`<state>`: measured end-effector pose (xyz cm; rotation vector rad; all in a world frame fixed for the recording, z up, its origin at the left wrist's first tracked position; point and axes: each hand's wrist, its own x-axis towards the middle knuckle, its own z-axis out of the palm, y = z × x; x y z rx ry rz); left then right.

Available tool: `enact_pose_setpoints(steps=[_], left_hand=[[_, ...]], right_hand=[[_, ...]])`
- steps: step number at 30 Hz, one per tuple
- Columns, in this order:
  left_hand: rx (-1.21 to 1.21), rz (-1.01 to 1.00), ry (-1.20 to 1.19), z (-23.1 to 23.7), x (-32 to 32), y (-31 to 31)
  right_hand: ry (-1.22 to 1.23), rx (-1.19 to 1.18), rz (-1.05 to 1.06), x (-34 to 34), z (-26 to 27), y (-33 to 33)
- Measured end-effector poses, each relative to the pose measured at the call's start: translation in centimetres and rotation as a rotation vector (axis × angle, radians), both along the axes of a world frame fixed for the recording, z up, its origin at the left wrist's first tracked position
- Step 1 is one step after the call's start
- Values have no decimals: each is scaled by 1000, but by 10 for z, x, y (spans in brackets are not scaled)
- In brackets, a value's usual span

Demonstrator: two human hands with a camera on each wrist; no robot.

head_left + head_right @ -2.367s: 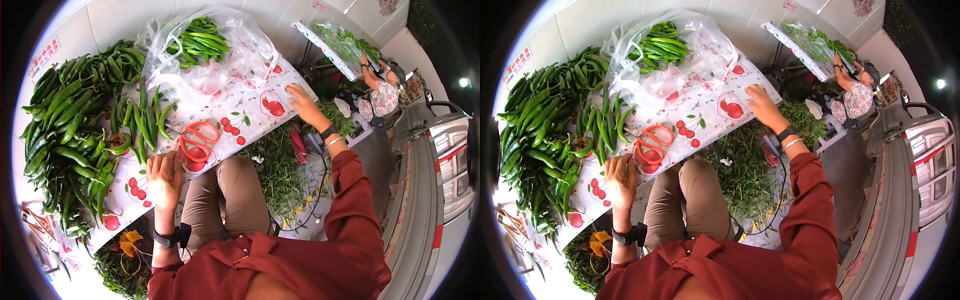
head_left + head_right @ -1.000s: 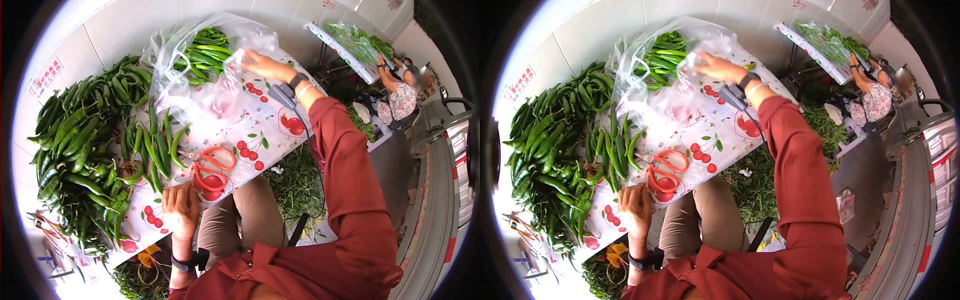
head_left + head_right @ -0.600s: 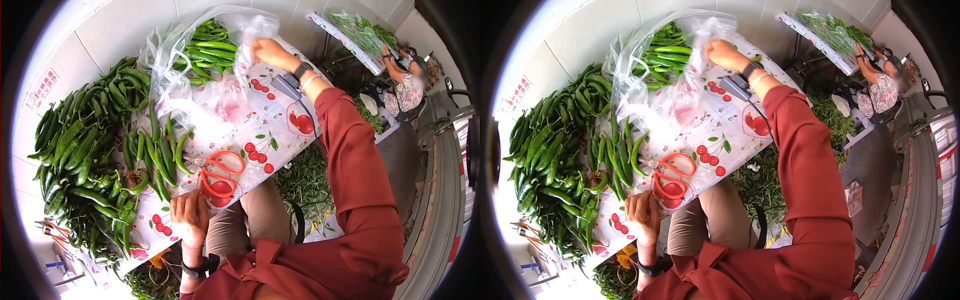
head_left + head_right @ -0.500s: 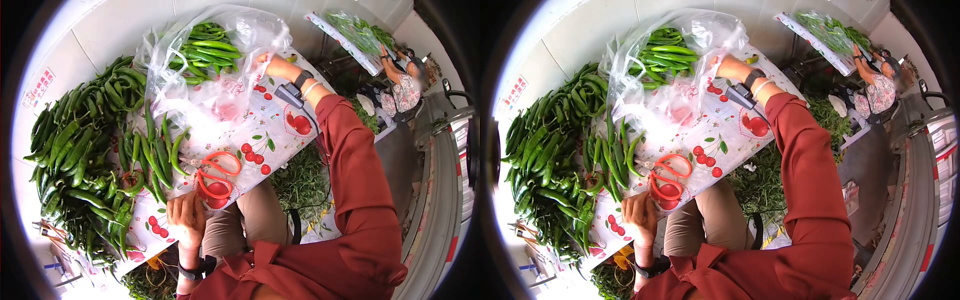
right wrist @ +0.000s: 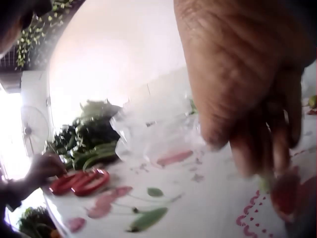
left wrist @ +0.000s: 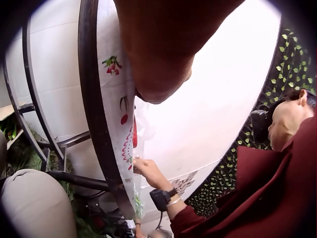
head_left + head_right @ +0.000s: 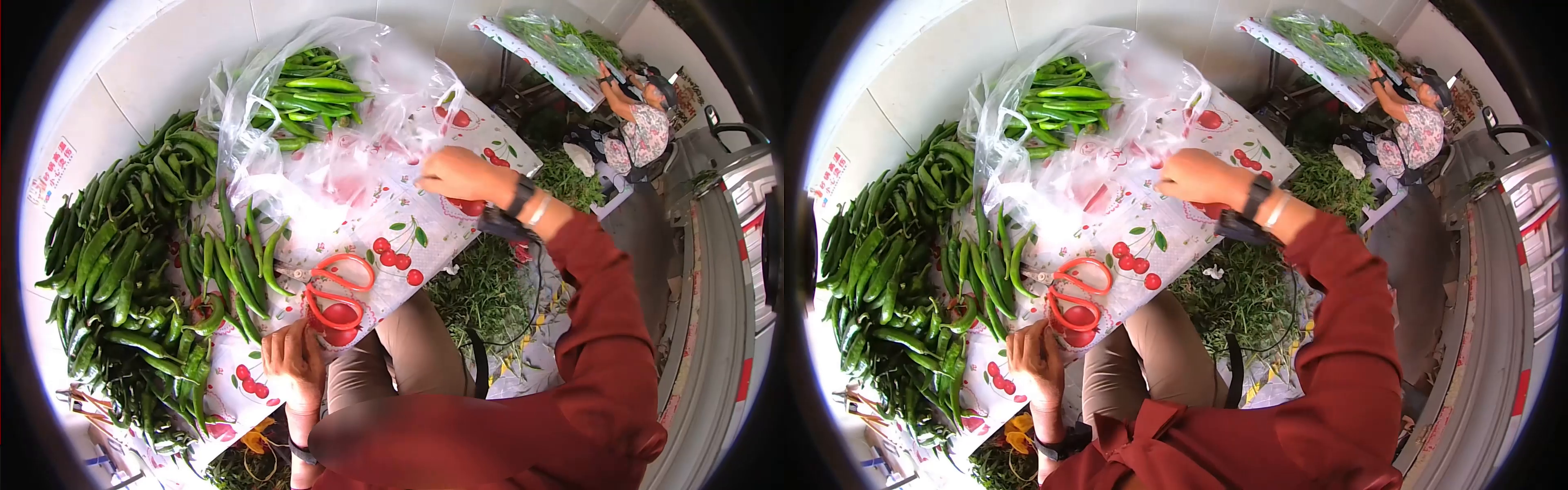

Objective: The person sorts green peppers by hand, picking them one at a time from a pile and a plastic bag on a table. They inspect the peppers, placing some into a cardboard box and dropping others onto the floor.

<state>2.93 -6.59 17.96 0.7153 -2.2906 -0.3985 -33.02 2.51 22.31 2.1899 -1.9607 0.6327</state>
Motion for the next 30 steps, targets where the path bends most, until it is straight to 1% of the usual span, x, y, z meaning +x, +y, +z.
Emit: enact_pose_setpoints(steps=[1, 2, 4, 5, 6, 8, 9, 10, 11, 12, 14, 16, 18, 19, 20, 22, 23, 24, 26, 28, 30], left_hand=[[0, -9, 2, 1, 0, 0], [8, -17, 3, 1, 0, 1], [-5, -13, 10, -1, 0, 0], [-35, -17, 12, -2, 0, -1], [-33, -26, 17, -2, -1, 0], [-44, -2, 5, 0, -1, 1], [-44, 3, 1, 0, -1, 0], [-51, 15, 6, 0, -1, 0], [-47, 15, 1, 0, -1, 0], [-45, 17, -4, 1, -2, 0], [-53, 30, -7, -1, -1, 0], [-59, 36, -20, -2, -2, -1], [-62, 25, -26, 0, -3, -1], [-67, 24, -18, -1, -3, -1], [-66, 27, -29, -1, -3, -2], [-63, 25, -8, -1, -4, -1], [-78, 19, -1, -1, -3, -2], [-80, 20, -5, -2, -3, -2], [-80, 44, -29, 0, -3, 0], [-92, 38, 2, -3, -3, -2], [-97, 68, -14, -1, -4, 1]], right_hand=[[-167, 398, -197, 10, 27, 15], [-339, 796, -398, 14, 42, 26], [-13, 664, -529, 2, 49, 43], [38, 597, -532, -16, 45, 47], [40, 599, -543, -36, 39, 49], [64, 428, -587, -77, 21, 45], [70, 422, -579, -96, 11, 38], [130, 313, -598, -113, -1, 29], [186, 201, -613, -124, -7, 19], [186, 191, -599, -127, -7, 7], [80, 57, -564, -132, -11, -20], [13, 43, -560, -137, -15, -35], [202, 209, -732, -141, -24, -43], [262, -25, -679, -145, -32, -44], [252, -21, -676, -150, -36, -42], [143, 208, -812, -137, -26, -36], [219, 216, -788, -138, -32, -31], [211, 148, -726, -136, -38, -21], [124, 92, -681, -101, -28, 5], [100, 17, -554, -88, -31, 36], [-83, -58, -529, -67, -35, 70]])
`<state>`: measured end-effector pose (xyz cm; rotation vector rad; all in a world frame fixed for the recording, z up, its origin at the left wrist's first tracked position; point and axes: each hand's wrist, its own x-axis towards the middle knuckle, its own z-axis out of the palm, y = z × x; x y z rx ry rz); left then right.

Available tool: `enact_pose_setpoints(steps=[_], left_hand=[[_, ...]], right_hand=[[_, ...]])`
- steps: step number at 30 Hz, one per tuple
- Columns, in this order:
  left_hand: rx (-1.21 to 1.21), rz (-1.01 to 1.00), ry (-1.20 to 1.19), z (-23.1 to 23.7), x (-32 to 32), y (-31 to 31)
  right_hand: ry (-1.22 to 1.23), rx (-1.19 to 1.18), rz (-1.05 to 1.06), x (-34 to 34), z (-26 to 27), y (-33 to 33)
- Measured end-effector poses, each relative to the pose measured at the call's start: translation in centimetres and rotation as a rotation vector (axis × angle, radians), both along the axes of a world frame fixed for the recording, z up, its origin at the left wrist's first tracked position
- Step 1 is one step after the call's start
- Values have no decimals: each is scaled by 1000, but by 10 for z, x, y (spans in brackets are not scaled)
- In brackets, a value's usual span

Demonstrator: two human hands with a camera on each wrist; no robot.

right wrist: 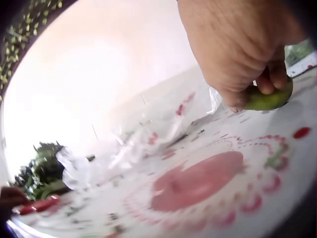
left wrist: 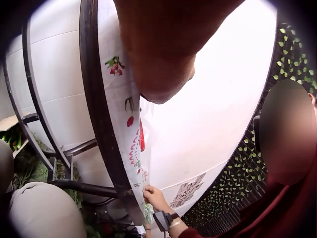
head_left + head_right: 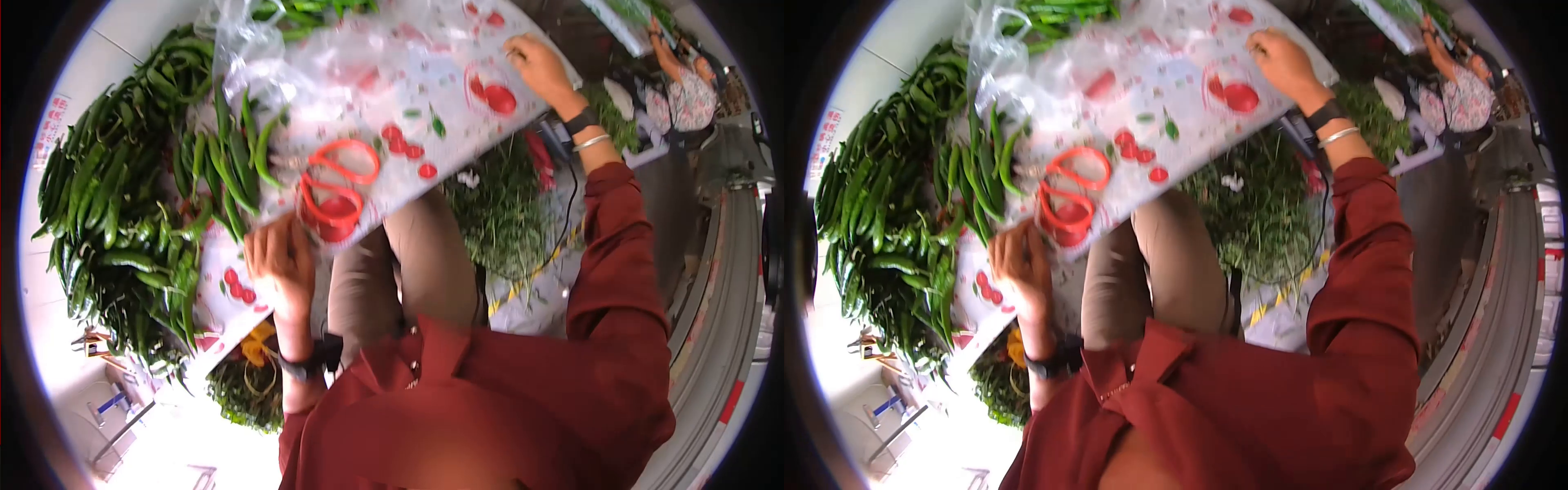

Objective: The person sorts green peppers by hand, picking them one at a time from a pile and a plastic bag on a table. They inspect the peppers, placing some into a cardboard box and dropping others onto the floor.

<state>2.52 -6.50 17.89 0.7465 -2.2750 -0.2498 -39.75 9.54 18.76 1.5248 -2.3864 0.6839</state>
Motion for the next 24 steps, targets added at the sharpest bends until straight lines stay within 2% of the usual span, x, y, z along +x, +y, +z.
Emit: enact_pose_setpoints(steps=[2, 4, 5, 6, 8, 9, 12, 14, 16, 20, 24], left_hand=[[-42, 17, -26, 0, -1, 2], [-110, 12, -28, -5, -1, 0], [-131, 10, -24, -6, -1, -1], [-150, 6, -23, -7, -1, -1], [-214, -5, -4, -10, -2, -2], [-218, 9, -7, -12, -2, -1], [-230, 12, -33, -13, -2, 0], [-243, -5, -39, -14, -1, 0], [-230, 22, -51, -14, -2, 0], [-272, 3, -47, -16, -2, 1], [-218, 30, -61, -17, -5, 1]], right_hand=[[-157, -206, 50, 29, 0, 37], [-258, -225, -108, 62, 6, 72], [-427, -359, -100, 78, 3, 89], [-438, -365, -121, 90, -3, 105], [-610, -507, -143, 110, -19, 137], [-618, -517, -163, 120, -29, 152], [-964, -457, -368, 147, -72, 185], [-1013, -482, -354, 156, -116, 202], [-1117, -356, -477, 165, -145, 210], [-1166, -359, -455, 176, -192, 209], [-1179, -238, -399, 170, -217, 175]])
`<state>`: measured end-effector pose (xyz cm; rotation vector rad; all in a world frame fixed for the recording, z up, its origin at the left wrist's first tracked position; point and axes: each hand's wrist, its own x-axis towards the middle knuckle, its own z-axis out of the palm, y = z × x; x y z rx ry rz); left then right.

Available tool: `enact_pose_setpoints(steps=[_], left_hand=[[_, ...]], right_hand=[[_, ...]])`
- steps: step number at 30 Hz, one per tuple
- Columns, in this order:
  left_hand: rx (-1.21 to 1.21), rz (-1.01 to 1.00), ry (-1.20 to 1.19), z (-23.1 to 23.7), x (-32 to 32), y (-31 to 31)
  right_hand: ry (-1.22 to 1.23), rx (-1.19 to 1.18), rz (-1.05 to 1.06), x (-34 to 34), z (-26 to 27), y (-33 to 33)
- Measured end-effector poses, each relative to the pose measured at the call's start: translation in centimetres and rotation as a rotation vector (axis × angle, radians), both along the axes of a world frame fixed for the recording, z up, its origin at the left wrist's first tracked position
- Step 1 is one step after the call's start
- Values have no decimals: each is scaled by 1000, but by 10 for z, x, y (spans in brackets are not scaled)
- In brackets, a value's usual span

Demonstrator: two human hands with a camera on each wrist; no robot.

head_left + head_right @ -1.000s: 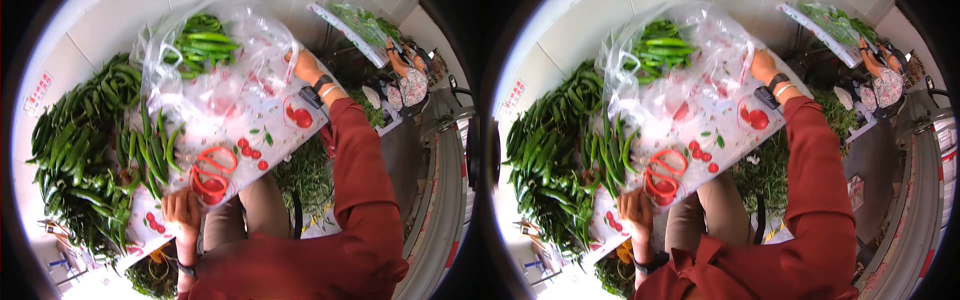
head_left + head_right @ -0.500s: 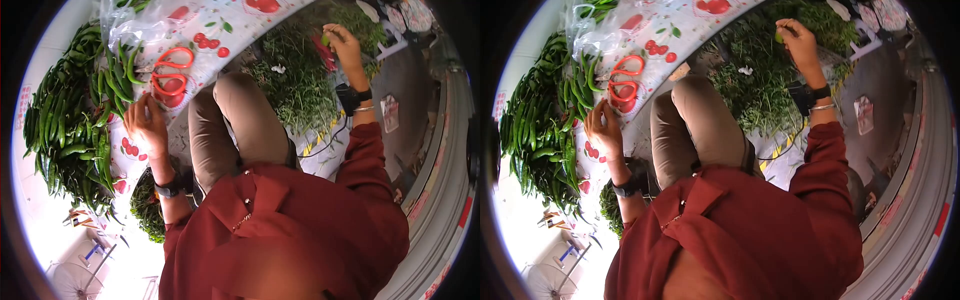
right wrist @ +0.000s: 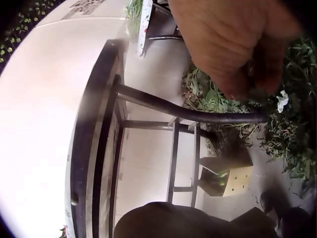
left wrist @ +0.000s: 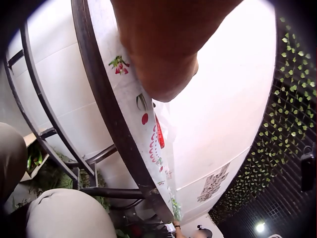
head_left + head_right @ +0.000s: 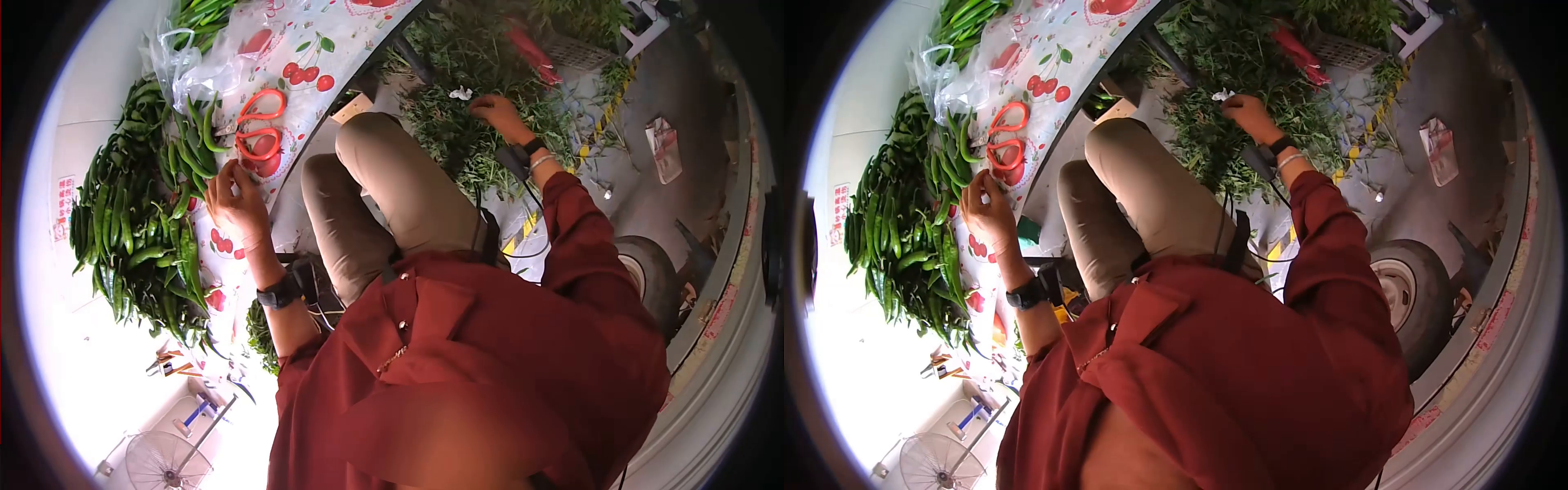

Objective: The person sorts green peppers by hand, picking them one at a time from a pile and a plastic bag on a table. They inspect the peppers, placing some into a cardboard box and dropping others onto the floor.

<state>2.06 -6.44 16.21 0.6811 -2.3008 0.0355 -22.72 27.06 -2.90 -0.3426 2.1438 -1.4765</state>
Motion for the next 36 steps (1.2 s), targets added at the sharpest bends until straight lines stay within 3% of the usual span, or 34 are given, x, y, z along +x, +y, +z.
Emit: enact_pose_setpoints(steps=[2, 3, 6, 9, 13, 15, 18, 19, 20, 23, 27, 30, 32, 36], left_hand=[[-6, 1, -10, 0, 0, 1], [-5, 5, -13, -1, 0, 0], [-74, -18, -8, 2, -3, 1], [-11, -2, -6, -1, -2, 0], [-12, 6, -21, 1, -3, 2], [-16, 6, -27, 2, -4, 2], [-26, 4, -28, 1, -5, 2], [-27, 2, -24, 1, -5, 1], [-28, 2, -21, 0, -5, 1], [8, 24, -46, 2, -4, 3], [6, 36, -46, 1, -4, 0], [-6, 33, -38, -1, -3, 0], [-11, 30, -27, 1, -3, 1], [-37, 29, -31, 1, -1, 1]], right_hand=[[-39, 6, 50, 0, -6, -20], [141, -69, 54, -6, -37, -33], [209, 118, 191, -6, -23, -74], [342, 42, 165, -10, -42, -124], [90, -126, 192, -8, -28, -177], [221, 79, 327, -15, -28, -201], [316, -24, 328, -31, -52, -252], [847, -263, 162, -31, -56, -265], [783, -297, 344, -38, -59, -269], [741, -301, 312, -43, -65, -284], [702, -271, 256, -43, -77, -277], [721, -143, 327, -39, -90, -235], [499, 204, 477, -33, -78, -194], [533, 59, 316, -27, -76, -142]])
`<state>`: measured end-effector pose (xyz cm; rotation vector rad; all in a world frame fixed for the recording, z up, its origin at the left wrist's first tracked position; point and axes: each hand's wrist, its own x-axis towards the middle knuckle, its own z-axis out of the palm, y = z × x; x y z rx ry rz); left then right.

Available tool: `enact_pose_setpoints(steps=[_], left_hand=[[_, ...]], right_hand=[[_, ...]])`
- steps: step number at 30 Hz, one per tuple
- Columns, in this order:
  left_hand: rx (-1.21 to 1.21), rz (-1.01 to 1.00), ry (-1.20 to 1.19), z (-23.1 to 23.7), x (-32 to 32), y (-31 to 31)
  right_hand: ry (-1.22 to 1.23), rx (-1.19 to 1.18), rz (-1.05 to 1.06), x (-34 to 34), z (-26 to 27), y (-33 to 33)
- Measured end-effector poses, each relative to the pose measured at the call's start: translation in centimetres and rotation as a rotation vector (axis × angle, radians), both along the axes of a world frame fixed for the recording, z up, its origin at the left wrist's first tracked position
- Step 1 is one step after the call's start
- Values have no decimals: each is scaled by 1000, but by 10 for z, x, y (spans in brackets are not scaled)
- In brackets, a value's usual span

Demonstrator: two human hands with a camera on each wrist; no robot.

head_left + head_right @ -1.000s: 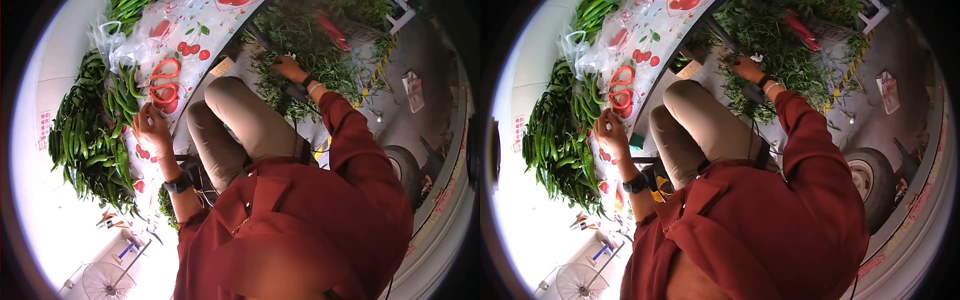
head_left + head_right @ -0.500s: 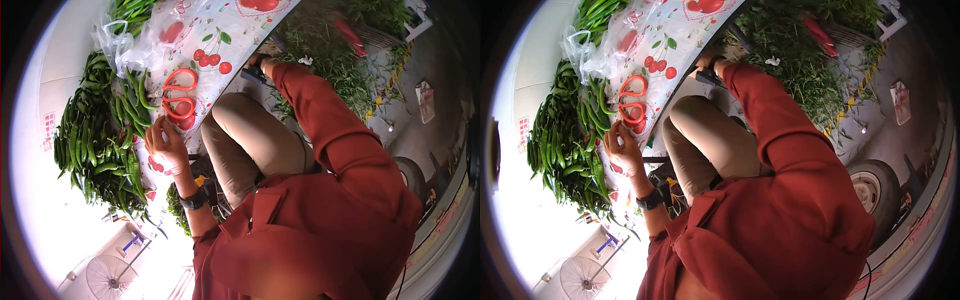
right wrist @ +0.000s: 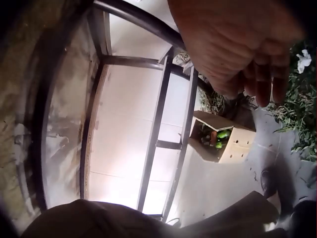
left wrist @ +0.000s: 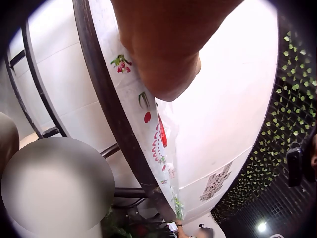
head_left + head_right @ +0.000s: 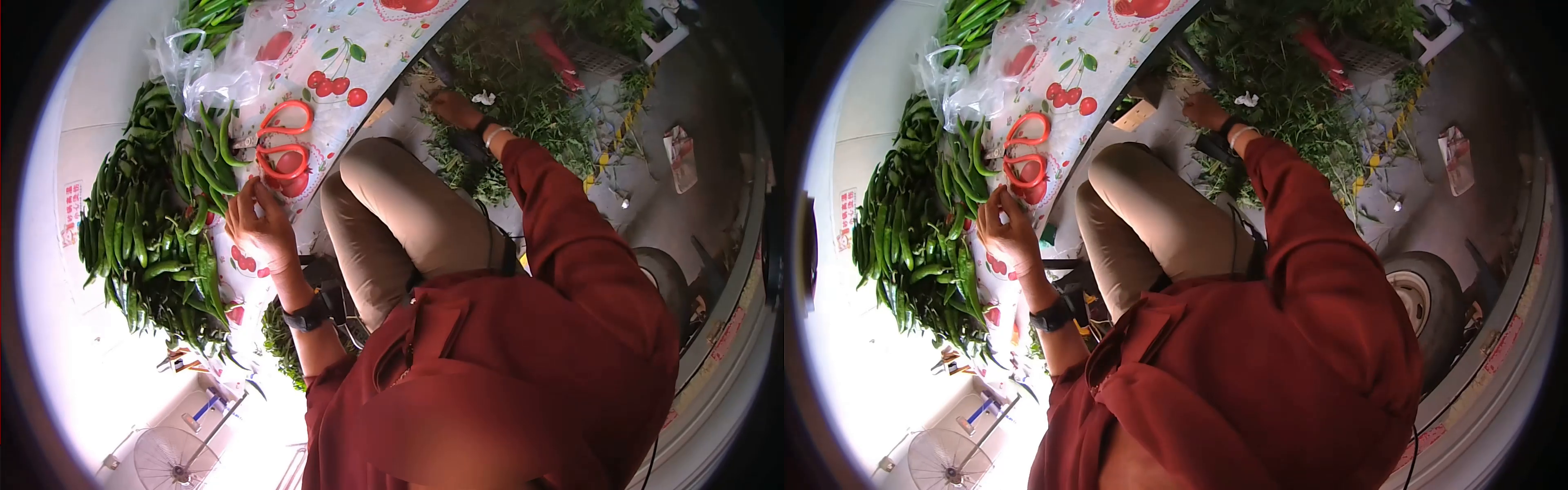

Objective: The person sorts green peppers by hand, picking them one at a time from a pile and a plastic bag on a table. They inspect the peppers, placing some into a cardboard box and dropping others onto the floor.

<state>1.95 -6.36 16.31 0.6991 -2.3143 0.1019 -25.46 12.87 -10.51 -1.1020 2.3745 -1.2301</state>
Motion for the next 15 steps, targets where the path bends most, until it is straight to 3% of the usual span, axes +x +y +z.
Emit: enact_pose_setpoints(steps=[2, 6, 8, 10, 15], left_hand=[[25, 18, 16, -1, 1, 0], [40, 45, 69, -1, 3, 0], [13, 24, 55, 0, 4, -2], [0, 18, 99, 2, 4, 0], [30, 1, 138, 7, 6, 1]], right_hand=[[-385, 13, -97, 4, 30, 19], [-199, -322, -241, 18, 110, 37], [-134, -297, -221, 21, 150, 41], [162, -393, -244, 24, 189, 39], [441, -483, -167, 27, 262, 13]])
